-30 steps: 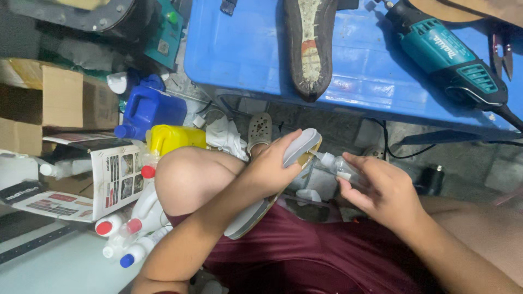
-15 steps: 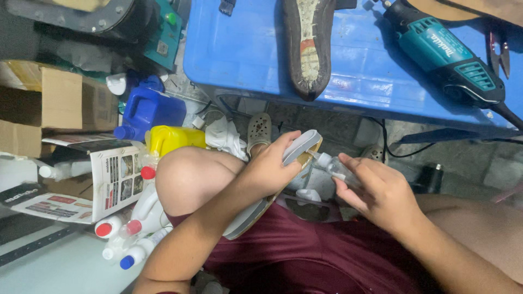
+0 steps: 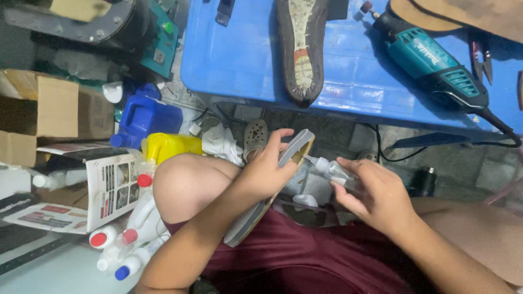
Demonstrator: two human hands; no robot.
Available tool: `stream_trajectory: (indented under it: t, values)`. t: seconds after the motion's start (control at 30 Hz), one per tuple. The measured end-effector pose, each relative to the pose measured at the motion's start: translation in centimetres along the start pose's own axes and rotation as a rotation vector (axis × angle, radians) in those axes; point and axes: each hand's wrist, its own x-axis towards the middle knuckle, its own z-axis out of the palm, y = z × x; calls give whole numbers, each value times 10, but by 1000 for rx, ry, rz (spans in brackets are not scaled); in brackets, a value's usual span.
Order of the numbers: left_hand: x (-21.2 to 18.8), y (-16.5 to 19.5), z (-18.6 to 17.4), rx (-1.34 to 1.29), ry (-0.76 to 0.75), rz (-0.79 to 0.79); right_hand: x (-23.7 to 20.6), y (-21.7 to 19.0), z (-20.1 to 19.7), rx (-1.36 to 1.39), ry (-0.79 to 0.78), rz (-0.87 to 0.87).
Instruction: The person compares a new insole to a worn shoe sole, then applies glue to the new insole. They press the insole into the shoe and smooth it down to ensure it adheres properly.
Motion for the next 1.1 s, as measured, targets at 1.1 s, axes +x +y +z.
stream_trajectory:
  t: [1.1]
  values:
    - [2,27,8,47,74,27,29,4,33,722,-354,415]
